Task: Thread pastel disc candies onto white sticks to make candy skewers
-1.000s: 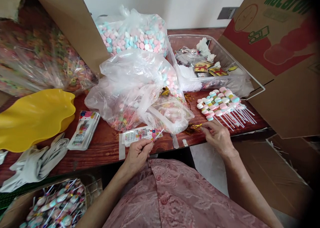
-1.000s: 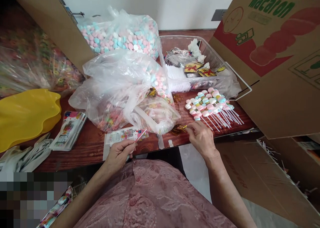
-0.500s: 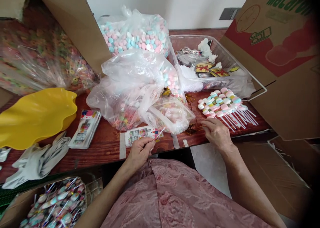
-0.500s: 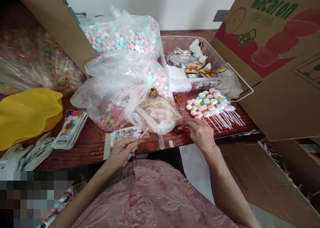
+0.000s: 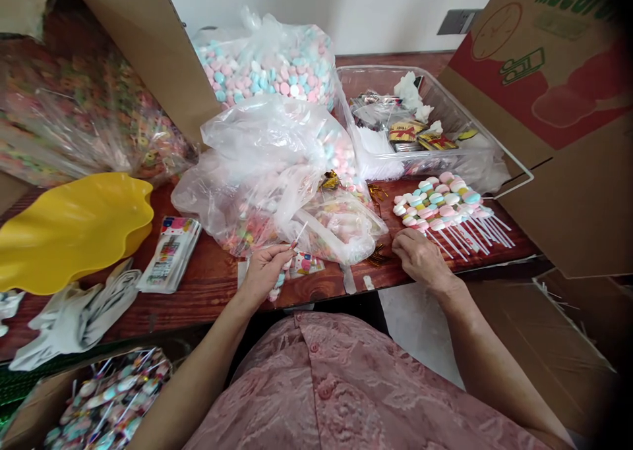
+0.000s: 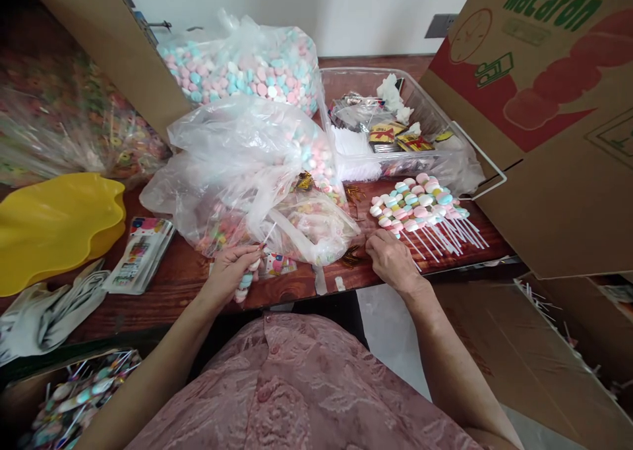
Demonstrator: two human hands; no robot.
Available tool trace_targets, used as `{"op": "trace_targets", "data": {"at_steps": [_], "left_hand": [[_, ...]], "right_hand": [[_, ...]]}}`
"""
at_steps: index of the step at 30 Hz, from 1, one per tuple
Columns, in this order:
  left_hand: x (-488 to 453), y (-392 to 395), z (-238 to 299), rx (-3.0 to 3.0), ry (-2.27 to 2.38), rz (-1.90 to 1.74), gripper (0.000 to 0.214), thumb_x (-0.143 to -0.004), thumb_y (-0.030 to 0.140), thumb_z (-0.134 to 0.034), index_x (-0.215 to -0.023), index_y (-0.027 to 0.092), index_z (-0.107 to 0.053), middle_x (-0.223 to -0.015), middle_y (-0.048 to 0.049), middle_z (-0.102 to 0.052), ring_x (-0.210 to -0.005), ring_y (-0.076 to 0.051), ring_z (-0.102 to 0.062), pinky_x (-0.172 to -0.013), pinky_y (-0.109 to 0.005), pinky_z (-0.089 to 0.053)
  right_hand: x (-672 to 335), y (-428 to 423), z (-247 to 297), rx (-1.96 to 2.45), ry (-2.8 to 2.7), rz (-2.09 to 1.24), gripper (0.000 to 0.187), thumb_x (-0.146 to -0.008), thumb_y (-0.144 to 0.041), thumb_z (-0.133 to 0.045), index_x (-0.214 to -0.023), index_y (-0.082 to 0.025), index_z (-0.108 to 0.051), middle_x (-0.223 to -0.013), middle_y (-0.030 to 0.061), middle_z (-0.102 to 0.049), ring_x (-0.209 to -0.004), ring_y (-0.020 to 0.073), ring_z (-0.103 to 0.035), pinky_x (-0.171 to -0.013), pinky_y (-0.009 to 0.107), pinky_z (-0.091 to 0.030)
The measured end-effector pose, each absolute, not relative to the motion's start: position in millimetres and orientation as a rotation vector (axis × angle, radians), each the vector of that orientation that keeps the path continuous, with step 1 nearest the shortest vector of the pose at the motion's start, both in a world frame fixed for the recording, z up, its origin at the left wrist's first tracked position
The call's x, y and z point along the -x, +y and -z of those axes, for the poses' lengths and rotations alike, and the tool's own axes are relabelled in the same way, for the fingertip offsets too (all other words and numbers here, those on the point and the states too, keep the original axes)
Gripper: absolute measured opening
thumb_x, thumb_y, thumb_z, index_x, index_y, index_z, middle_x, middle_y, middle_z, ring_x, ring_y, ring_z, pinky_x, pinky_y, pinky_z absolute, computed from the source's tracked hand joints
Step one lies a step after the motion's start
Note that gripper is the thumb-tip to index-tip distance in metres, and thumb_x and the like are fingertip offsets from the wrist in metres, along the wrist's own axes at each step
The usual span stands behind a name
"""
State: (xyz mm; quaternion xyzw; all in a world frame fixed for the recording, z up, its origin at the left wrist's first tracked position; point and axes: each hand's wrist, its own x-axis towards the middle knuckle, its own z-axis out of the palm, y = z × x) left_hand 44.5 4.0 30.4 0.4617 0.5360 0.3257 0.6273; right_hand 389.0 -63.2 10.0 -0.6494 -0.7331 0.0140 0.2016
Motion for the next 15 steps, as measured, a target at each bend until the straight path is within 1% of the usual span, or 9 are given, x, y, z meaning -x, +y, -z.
{"op": "trace_targets", "data": {"at_steps": [3, 5, 8, 9, 11, 13, 15], "left_hand": [[-48.1, 1.0, -35.1, -1.085, 1.245, -0.73, 0.03, -0.066, 0.041, -0.069, -0.078, 0.014, -0.073, -0.053, 0.0036, -0.055, -0.041, -0.006, -0.046, -0.04, -0.017, -0.035], [-53.2, -6.2, -38.2, -1.133, 1.22, -0.714, 0.028, -0.067, 0.04, -0.068, -0.074, 0.014, -0.073, -0.053, 0.0031, -0.055, -0.044, -0.006, -0.046, -0.043, -0.017, -0.036], [-64.8, -18.1, -41.6, -1.191, 1.16, -0.684, 0.026, -0.072, 0.039, -0.064, -0.074, 0.014, -0.071, -0.051, 0.0034, -0.052, -0.043, -0.006, -0.042, -0.042, -0.017, -0.032], [-68.9, -21.0, -42.5, -1.202, 1.134, -0.665, 0.027, -0.074, 0.039, -0.062, -0.075, 0.014, -0.071, -0.051, 0.0037, -0.051, -0.042, -0.006, -0.04, -0.041, -0.018, -0.03], [-75.4, -24.4, -44.4, -1.221, 1.075, -0.648, 0.027, -0.078, 0.039, -0.058, -0.075, 0.015, -0.068, -0.051, 0.0048, -0.048, -0.042, -0.006, -0.037, -0.041, -0.018, -0.028], [-77.5, -25.0, -46.9, -1.258, 1.014, -0.68, 0.025, -0.08, 0.036, -0.055, -0.069, 0.015, -0.063, -0.051, 0.0053, -0.045, -0.044, -0.005, -0.036, -0.043, -0.018, -0.028], [-73.8, -24.7, -49.8, -1.297, 0.99, -0.731, 0.024, -0.079, 0.031, -0.052, -0.061, 0.016, -0.056, -0.052, 0.0052, -0.043, -0.047, -0.006, -0.036, -0.046, -0.018, -0.029]], "right_hand": [[-388.5, -71.5, -23.7, 1.659, -1.87, -0.168, 0.014, -0.091, -0.022, -0.051, -0.079, -0.02, -0.058, -0.088, 0.0054, -0.06, -0.086, 0.0187, -0.057, -0.08, 0.033, -0.047], [-378.0, -78.6, -36.4, 1.56, -1.664, -0.257, 0.01, -0.09, -0.025, -0.056, -0.082, -0.021, -0.06, -0.085, 0.0025, -0.059, -0.081, 0.017, -0.056, -0.077, 0.032, -0.047], [-340.7, -83.3, -51.2, 1.417, -1.422, -0.355, 0.003, -0.088, -0.023, -0.062, -0.087, -0.023, -0.064, -0.082, -0.0002, -0.061, -0.076, 0.0149, -0.057, -0.072, 0.029, -0.047], [-323.7, -82.3, -53.5, 1.342, -1.402, -0.392, 0.004, -0.087, -0.021, -0.063, -0.089, -0.023, -0.066, -0.083, -0.0001, -0.063, -0.078, 0.015, -0.059, -0.073, 0.029, -0.048], [-287.4, -76.6, -53.7, 1.187, -1.48, -0.445, 0.013, -0.087, -0.017, -0.063, -0.094, -0.025, -0.07, -0.086, 0.0006, -0.066, -0.079, 0.0148, -0.061, -0.072, 0.028, -0.049], [-255.1, -68.1, -48.9, 1.109, -1.628, -0.525, 0.021, -0.089, -0.016, -0.059, -0.099, -0.027, -0.073, -0.086, 0.0017, -0.067, -0.076, 0.0137, -0.062, -0.067, 0.027, -0.05], [-233.2, -59.5, -41.6, 1.092, -1.681, -0.61, 0.025, -0.091, -0.017, -0.055, -0.105, -0.026, -0.074, -0.084, 0.0023, -0.067, -0.073, 0.0129, -0.062, -0.063, 0.026, -0.049]]}}
